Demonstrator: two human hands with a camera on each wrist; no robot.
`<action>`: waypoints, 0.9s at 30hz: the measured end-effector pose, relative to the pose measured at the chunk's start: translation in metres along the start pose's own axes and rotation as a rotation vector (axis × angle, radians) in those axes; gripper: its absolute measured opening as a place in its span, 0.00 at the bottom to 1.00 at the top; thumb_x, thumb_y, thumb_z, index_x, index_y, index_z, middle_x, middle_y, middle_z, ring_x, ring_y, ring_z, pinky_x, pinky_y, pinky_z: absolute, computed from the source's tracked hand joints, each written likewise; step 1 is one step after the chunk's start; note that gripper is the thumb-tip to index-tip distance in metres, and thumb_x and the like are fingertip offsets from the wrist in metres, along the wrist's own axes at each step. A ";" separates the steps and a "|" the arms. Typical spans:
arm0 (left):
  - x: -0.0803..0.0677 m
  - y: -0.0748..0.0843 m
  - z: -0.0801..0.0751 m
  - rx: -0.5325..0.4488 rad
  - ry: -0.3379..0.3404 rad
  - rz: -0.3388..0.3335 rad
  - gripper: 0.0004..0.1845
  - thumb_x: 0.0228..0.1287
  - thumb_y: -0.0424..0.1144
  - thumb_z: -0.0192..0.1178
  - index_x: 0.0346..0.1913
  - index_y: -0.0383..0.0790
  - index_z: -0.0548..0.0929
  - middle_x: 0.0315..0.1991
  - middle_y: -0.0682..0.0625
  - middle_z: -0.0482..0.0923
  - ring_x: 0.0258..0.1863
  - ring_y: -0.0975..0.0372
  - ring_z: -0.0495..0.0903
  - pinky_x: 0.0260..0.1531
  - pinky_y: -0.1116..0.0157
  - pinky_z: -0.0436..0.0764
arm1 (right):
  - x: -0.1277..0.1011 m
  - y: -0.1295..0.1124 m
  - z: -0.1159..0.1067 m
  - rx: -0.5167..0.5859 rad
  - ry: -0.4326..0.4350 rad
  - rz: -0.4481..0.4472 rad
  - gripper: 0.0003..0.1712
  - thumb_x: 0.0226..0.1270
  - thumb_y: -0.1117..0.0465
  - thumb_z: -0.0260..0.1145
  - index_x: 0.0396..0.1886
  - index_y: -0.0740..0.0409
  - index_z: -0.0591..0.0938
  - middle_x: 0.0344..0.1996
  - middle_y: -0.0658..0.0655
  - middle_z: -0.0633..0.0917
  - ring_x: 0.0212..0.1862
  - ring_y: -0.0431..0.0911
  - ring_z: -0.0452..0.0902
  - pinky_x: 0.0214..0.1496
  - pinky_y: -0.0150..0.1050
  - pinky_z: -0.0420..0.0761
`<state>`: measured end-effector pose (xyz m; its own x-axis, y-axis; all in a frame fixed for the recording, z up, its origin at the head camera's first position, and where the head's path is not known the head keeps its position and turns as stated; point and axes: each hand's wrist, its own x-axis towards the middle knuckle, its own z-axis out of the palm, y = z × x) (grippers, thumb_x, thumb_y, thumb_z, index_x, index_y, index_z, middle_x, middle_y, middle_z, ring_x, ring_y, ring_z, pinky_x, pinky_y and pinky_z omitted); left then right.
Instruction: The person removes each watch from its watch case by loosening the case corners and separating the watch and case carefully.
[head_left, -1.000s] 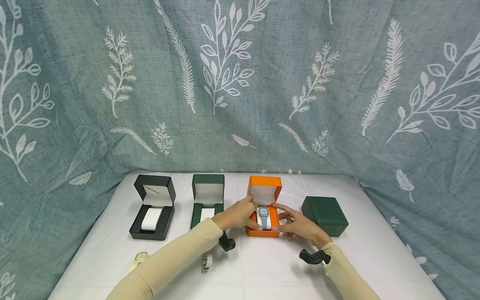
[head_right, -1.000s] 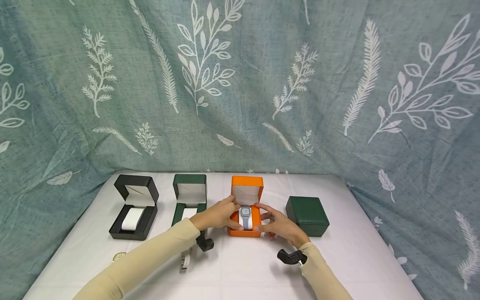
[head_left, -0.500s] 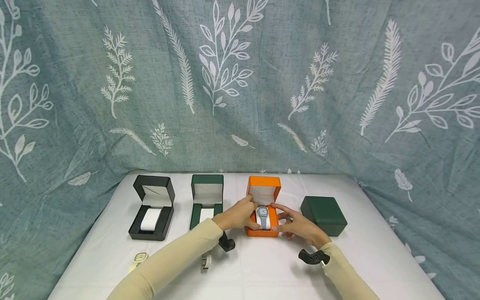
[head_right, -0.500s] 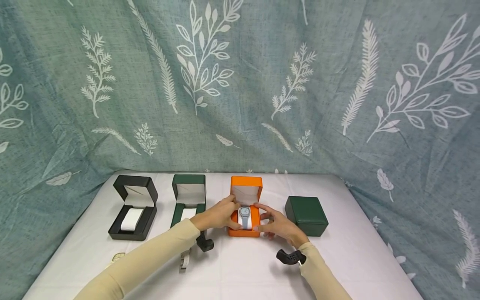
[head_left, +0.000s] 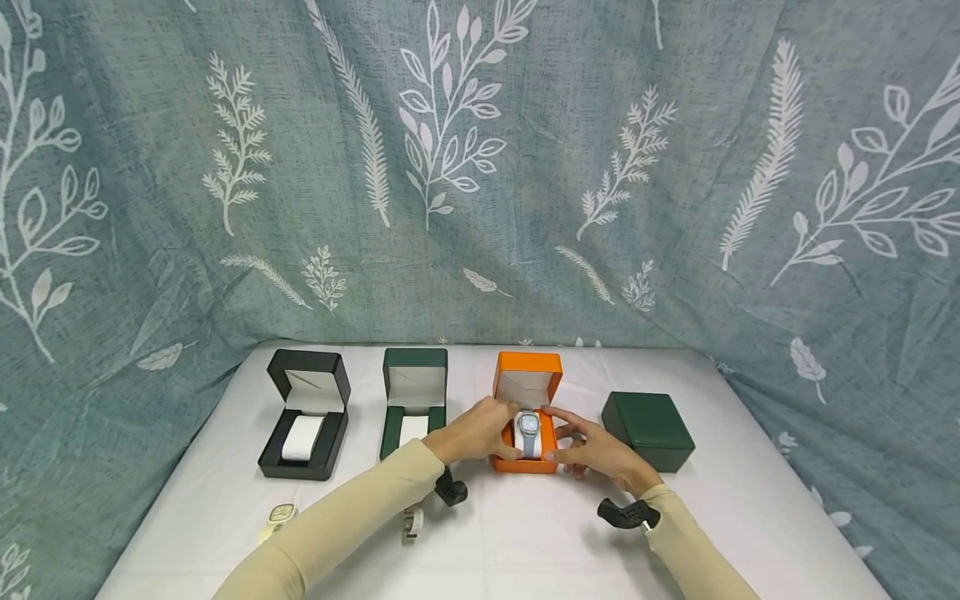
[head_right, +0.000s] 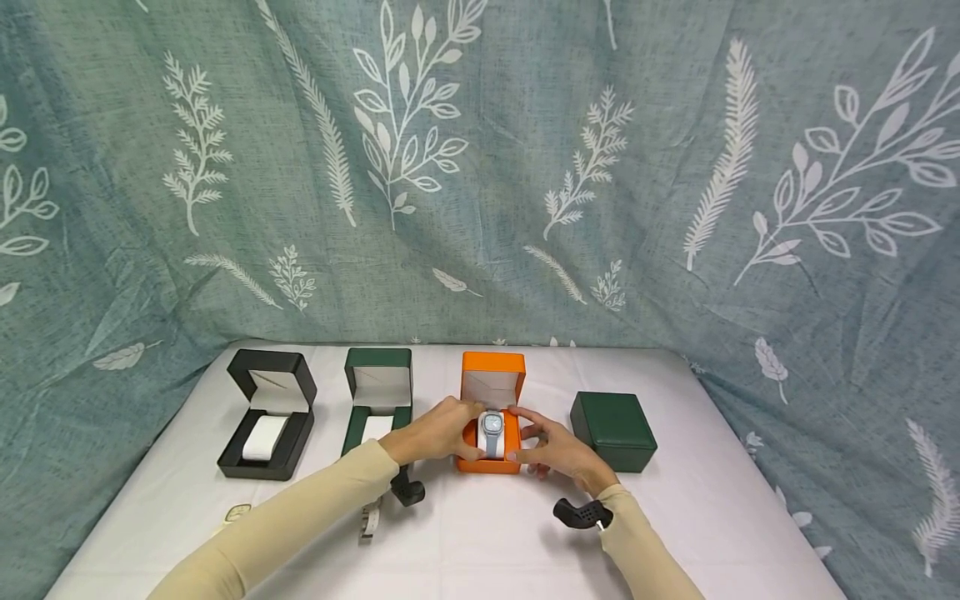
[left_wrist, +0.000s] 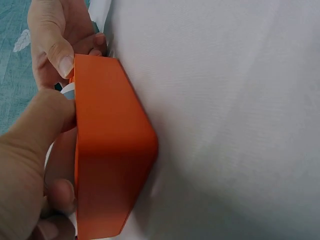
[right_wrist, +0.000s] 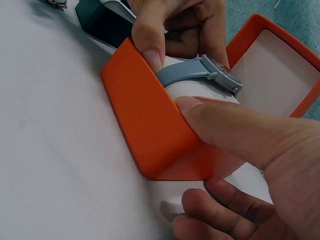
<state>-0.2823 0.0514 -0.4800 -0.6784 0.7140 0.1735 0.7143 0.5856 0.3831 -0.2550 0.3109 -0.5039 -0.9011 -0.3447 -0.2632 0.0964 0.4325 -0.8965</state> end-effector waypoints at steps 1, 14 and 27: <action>0.000 -0.001 0.001 -0.011 -0.001 0.001 0.24 0.54 0.45 0.80 0.48 0.36 0.83 0.34 0.54 0.82 0.27 0.69 0.75 0.28 0.76 0.73 | 0.000 0.000 0.000 -0.003 -0.001 0.000 0.50 0.61 0.53 0.80 0.80 0.41 0.65 0.60 0.63 0.74 0.35 0.52 0.79 0.34 0.43 0.80; 0.000 -0.003 0.004 -0.089 0.006 -0.010 0.25 0.53 0.43 0.80 0.49 0.35 0.82 0.34 0.53 0.82 0.26 0.69 0.75 0.27 0.75 0.73 | 0.000 -0.001 0.001 -0.018 -0.004 0.003 0.51 0.61 0.52 0.80 0.80 0.39 0.65 0.59 0.63 0.74 0.34 0.51 0.79 0.34 0.43 0.80; 0.002 -0.006 0.000 -0.115 -0.006 0.011 0.23 0.53 0.43 0.81 0.46 0.36 0.81 0.30 0.48 0.83 0.22 0.69 0.71 0.23 0.75 0.70 | -0.002 -0.003 0.002 -0.005 -0.004 0.006 0.49 0.61 0.52 0.80 0.80 0.38 0.66 0.60 0.63 0.74 0.35 0.52 0.79 0.34 0.43 0.80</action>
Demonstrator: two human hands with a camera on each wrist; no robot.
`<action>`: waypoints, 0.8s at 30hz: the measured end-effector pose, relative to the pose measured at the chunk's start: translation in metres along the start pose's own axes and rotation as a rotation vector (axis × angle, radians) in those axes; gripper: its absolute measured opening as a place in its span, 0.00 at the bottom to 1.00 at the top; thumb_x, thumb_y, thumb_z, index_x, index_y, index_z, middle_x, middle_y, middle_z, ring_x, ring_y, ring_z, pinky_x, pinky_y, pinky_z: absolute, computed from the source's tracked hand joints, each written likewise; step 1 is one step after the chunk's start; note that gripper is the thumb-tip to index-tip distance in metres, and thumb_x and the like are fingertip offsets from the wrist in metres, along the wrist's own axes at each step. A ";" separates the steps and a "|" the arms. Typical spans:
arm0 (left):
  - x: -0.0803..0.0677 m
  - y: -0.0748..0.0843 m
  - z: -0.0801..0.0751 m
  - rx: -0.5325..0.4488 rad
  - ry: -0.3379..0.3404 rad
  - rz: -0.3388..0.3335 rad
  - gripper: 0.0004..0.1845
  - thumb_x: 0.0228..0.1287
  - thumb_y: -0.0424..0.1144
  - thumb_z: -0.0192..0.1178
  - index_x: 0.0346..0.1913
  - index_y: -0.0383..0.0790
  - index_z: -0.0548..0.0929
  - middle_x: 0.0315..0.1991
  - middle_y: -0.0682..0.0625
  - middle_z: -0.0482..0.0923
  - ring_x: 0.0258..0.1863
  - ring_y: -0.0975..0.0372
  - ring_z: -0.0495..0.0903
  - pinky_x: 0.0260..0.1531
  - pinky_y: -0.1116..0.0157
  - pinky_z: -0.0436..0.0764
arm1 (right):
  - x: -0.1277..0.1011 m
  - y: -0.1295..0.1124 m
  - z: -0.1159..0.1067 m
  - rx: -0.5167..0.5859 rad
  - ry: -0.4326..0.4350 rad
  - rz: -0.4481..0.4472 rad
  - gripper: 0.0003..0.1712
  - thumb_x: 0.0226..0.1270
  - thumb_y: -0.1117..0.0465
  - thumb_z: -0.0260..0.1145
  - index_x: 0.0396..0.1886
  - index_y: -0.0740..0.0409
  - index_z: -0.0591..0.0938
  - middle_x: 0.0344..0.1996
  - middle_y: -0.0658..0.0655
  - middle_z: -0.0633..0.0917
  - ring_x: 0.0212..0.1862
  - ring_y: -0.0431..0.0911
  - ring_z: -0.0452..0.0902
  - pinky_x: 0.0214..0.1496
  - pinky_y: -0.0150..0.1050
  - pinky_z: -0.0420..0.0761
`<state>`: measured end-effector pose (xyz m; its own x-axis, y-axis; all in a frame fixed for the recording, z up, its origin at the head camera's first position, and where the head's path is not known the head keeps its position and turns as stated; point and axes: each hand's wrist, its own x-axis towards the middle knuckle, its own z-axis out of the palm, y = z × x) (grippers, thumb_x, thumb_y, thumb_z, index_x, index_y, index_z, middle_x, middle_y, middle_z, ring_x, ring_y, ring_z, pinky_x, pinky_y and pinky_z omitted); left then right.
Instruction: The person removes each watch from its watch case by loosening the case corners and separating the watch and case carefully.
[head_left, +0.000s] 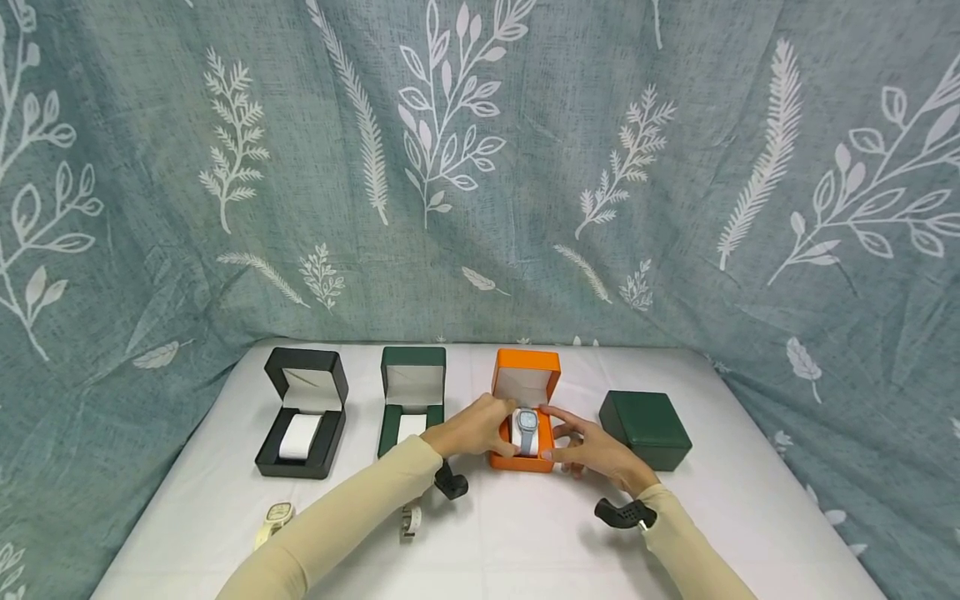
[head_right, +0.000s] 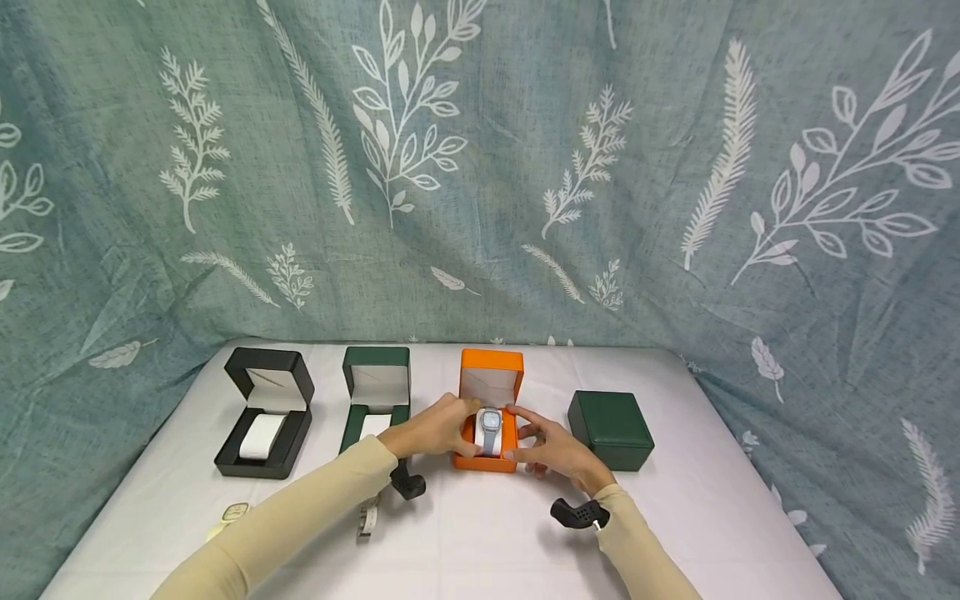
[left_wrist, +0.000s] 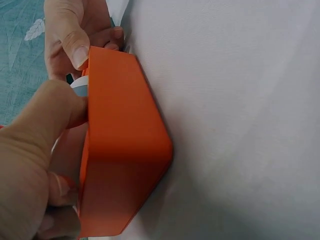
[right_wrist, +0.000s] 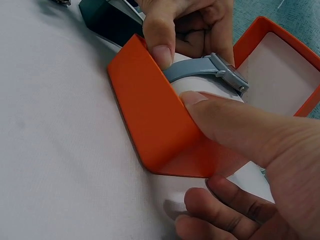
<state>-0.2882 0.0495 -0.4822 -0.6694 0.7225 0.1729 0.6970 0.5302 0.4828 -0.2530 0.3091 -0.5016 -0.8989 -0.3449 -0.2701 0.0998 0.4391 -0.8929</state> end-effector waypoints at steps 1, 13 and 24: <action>0.000 -0.001 0.000 -0.008 -0.001 0.002 0.23 0.53 0.43 0.81 0.45 0.36 0.81 0.30 0.48 0.83 0.22 0.69 0.71 0.23 0.75 0.70 | 0.000 0.000 0.000 0.000 0.000 -0.001 0.49 0.61 0.52 0.80 0.80 0.39 0.66 0.60 0.63 0.74 0.35 0.52 0.79 0.34 0.43 0.80; 0.002 -0.004 -0.003 -0.071 -0.005 -0.035 0.21 0.52 0.43 0.81 0.44 0.38 0.83 0.29 0.49 0.82 0.22 0.68 0.69 0.23 0.74 0.70 | 0.001 0.002 0.000 0.013 -0.006 -0.007 0.49 0.62 0.52 0.79 0.80 0.39 0.65 0.59 0.63 0.73 0.35 0.52 0.79 0.34 0.43 0.80; 0.003 -0.007 -0.007 -0.152 -0.006 -0.065 0.22 0.52 0.43 0.81 0.49 0.41 0.85 0.20 0.55 0.70 0.17 0.68 0.64 0.19 0.71 0.64 | 0.001 0.003 -0.001 0.014 -0.002 -0.017 0.50 0.61 0.53 0.80 0.80 0.40 0.66 0.56 0.62 0.74 0.35 0.52 0.80 0.33 0.43 0.80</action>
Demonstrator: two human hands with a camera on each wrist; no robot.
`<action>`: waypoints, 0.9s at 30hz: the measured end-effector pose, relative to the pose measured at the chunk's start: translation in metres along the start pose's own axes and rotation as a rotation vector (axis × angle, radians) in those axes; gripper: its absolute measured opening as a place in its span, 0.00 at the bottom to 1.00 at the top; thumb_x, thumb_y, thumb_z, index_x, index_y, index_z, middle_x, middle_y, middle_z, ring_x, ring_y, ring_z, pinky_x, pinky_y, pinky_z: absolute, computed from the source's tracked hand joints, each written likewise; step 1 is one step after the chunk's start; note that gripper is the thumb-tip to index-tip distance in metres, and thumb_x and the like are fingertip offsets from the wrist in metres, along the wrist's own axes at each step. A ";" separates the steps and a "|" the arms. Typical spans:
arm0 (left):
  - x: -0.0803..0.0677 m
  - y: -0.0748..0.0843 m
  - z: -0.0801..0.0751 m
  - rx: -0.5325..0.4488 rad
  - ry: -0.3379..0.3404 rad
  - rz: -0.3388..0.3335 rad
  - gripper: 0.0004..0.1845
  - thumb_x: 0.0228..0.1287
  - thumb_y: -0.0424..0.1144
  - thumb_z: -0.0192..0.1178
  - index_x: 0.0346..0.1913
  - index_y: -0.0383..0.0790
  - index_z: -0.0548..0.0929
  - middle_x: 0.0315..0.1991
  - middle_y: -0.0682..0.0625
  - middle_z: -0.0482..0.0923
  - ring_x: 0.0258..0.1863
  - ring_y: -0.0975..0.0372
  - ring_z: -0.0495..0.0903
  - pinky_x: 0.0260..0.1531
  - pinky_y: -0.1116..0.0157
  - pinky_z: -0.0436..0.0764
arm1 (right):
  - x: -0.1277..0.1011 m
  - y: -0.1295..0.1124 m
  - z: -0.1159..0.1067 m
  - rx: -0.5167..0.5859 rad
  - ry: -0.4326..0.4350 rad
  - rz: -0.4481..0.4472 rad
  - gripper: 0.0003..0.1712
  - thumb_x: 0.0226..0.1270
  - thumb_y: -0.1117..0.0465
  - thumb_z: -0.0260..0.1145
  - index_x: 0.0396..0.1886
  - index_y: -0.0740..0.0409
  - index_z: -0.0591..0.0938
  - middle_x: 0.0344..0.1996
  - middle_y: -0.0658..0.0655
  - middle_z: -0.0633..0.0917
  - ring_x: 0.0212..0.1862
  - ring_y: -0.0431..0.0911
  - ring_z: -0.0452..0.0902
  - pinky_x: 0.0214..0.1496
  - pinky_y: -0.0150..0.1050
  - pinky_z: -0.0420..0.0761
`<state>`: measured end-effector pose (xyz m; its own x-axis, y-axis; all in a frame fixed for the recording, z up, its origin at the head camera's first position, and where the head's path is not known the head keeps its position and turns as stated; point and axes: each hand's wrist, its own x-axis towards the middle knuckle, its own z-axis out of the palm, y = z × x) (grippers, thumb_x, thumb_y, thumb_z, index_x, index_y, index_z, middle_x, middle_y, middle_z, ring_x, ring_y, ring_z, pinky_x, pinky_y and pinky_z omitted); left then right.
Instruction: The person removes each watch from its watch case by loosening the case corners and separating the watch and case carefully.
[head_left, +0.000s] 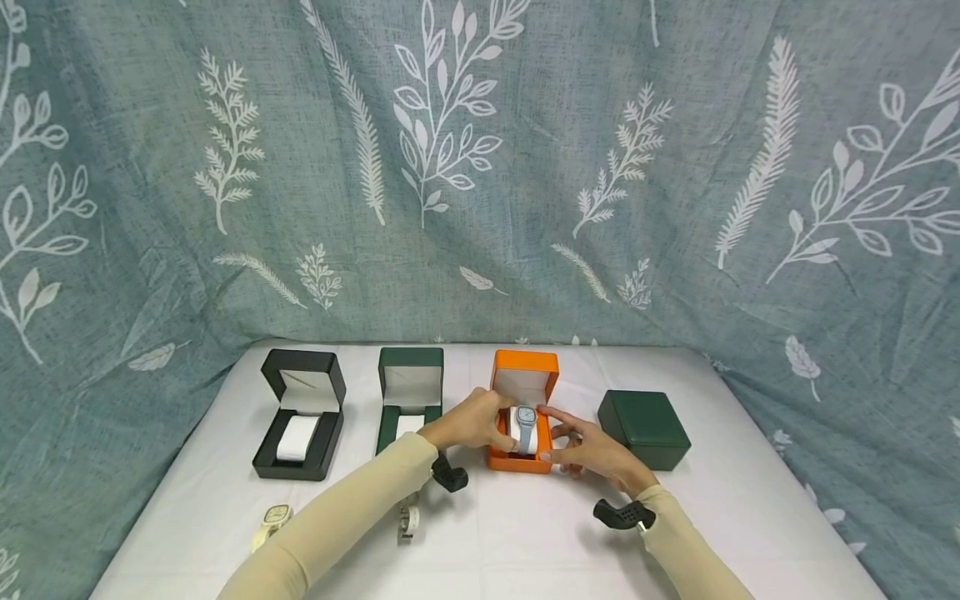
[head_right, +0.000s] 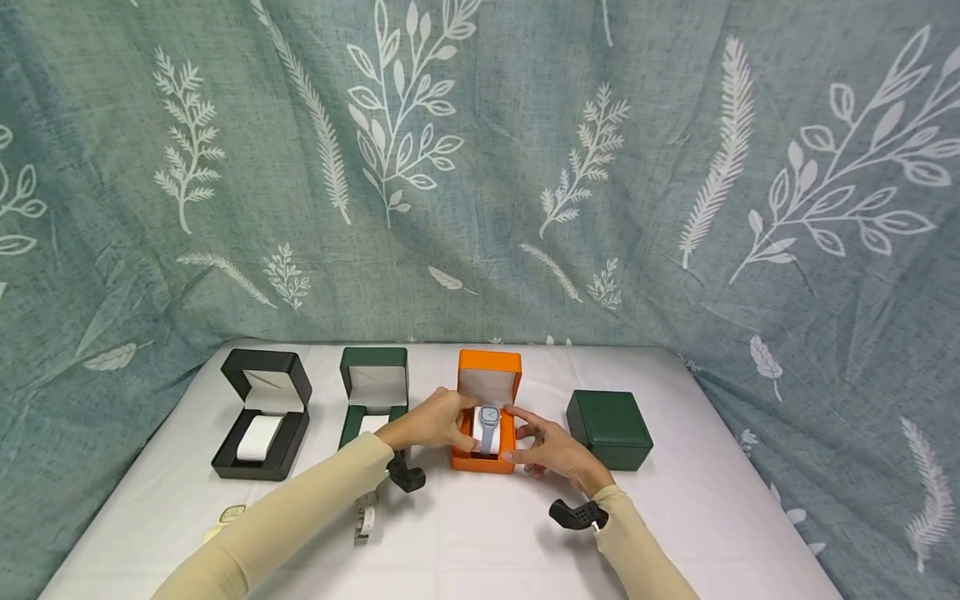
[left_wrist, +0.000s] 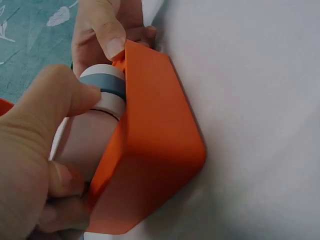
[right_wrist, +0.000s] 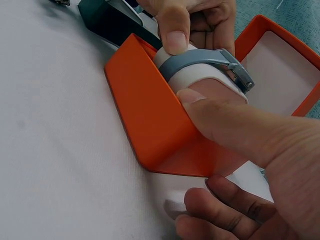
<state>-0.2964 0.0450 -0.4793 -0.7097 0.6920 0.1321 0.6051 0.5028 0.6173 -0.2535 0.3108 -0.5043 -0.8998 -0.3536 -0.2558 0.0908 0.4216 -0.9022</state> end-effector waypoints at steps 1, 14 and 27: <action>0.000 0.000 0.000 -0.008 0.000 -0.001 0.23 0.52 0.43 0.81 0.50 0.40 0.86 0.21 0.55 0.70 0.17 0.68 0.64 0.20 0.71 0.64 | 0.000 0.000 0.000 0.000 0.000 0.000 0.50 0.61 0.52 0.80 0.80 0.40 0.66 0.56 0.62 0.74 0.35 0.52 0.80 0.33 0.43 0.80; -0.005 0.005 -0.005 0.016 0.053 -0.002 0.29 0.51 0.47 0.81 0.53 0.35 0.85 0.19 0.57 0.65 0.16 0.68 0.62 0.21 0.71 0.63 | -0.002 0.000 -0.001 0.002 0.030 0.003 0.50 0.60 0.52 0.81 0.79 0.40 0.67 0.56 0.62 0.75 0.34 0.53 0.80 0.33 0.43 0.80; -0.012 0.006 -0.003 -0.046 0.067 -0.041 0.39 0.51 0.48 0.80 0.63 0.30 0.82 0.18 0.56 0.67 0.12 0.70 0.58 0.17 0.71 0.61 | -0.018 -0.017 0.002 -0.042 0.133 -0.160 0.48 0.59 0.57 0.81 0.78 0.44 0.69 0.59 0.63 0.78 0.38 0.52 0.77 0.37 0.41 0.79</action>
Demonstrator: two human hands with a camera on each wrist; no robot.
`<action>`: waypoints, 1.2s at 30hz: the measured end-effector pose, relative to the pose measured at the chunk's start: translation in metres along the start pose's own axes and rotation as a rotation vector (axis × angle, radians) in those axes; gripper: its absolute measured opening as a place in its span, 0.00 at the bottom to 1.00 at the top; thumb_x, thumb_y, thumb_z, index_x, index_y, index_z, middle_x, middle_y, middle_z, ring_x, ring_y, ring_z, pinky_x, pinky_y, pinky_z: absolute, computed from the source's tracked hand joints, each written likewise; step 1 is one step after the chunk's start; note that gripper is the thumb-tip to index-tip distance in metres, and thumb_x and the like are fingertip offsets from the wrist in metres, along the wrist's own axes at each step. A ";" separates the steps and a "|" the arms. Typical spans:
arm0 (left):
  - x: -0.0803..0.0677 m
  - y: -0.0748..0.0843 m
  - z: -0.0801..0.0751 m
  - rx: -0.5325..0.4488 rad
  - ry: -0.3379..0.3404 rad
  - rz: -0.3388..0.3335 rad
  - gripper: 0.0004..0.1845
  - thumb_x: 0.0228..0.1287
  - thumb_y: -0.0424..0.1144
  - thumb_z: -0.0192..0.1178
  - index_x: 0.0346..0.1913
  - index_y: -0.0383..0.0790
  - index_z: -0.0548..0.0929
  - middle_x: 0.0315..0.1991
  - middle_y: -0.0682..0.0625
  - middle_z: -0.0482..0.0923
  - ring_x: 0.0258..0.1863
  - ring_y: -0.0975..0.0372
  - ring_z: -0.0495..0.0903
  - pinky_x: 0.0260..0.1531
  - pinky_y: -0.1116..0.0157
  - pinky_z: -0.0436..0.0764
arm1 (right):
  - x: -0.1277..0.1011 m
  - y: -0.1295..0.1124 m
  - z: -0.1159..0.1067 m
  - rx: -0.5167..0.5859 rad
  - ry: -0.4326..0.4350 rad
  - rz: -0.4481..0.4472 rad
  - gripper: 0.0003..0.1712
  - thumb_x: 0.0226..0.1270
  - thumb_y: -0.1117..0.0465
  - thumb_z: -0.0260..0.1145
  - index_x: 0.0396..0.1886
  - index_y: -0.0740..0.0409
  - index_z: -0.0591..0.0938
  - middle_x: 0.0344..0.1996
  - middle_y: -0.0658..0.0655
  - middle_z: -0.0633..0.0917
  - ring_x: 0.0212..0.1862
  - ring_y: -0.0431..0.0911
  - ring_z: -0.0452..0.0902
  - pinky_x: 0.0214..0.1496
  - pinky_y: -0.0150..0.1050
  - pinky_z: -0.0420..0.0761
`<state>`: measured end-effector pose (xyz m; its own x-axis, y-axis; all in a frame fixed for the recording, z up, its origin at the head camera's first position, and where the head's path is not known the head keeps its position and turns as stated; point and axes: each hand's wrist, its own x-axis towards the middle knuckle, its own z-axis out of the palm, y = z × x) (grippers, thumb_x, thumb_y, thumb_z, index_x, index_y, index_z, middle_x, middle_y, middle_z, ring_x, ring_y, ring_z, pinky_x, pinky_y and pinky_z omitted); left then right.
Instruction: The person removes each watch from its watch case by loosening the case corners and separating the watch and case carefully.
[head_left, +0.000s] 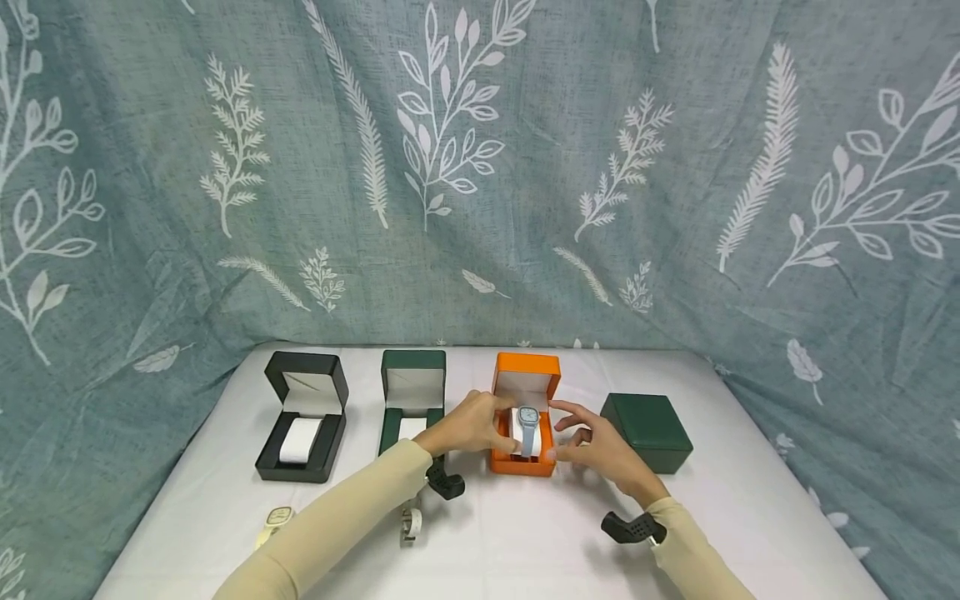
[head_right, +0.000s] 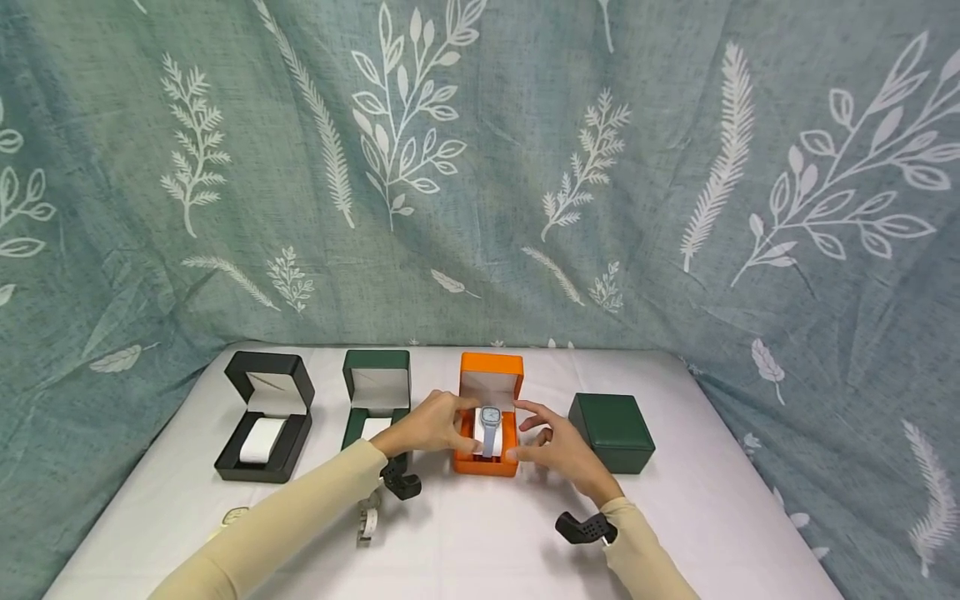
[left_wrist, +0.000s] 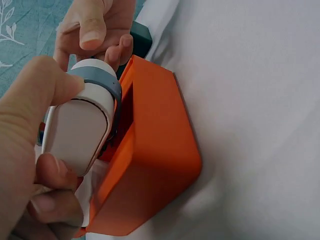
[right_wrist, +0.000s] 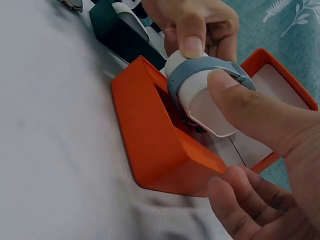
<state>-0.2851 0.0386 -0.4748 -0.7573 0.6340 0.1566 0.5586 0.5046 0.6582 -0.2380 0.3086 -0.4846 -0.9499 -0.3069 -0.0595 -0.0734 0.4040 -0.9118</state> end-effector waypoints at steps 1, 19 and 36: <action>0.000 0.000 0.000 -0.003 -0.001 0.001 0.39 0.51 0.48 0.80 0.63 0.31 0.82 0.18 0.56 0.68 0.12 0.70 0.58 0.16 0.71 0.62 | 0.000 -0.001 0.001 -0.005 -0.005 -0.010 0.49 0.58 0.57 0.81 0.78 0.44 0.68 0.59 0.63 0.78 0.40 0.52 0.78 0.38 0.40 0.79; -0.005 0.006 -0.004 -0.054 -0.010 0.012 0.39 0.53 0.49 0.79 0.65 0.30 0.81 0.12 0.58 0.69 0.10 0.70 0.62 0.15 0.72 0.62 | 0.005 -0.010 0.019 0.090 -0.128 -0.089 0.58 0.57 0.58 0.82 0.82 0.37 0.59 0.68 0.61 0.70 0.57 0.57 0.77 0.54 0.42 0.82; -0.009 0.009 -0.008 -0.075 -0.016 0.002 0.39 0.58 0.51 0.77 0.68 0.35 0.79 0.14 0.57 0.73 0.11 0.69 0.66 0.16 0.72 0.64 | 0.009 -0.013 0.030 0.170 -0.134 -0.079 0.53 0.60 0.60 0.80 0.80 0.37 0.62 0.63 0.62 0.75 0.56 0.56 0.79 0.53 0.44 0.83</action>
<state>-0.2760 0.0327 -0.4640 -0.7506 0.6443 0.1466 0.5324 0.4583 0.7117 -0.2369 0.2746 -0.4852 -0.8936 -0.4481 -0.0283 -0.0829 0.2266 -0.9705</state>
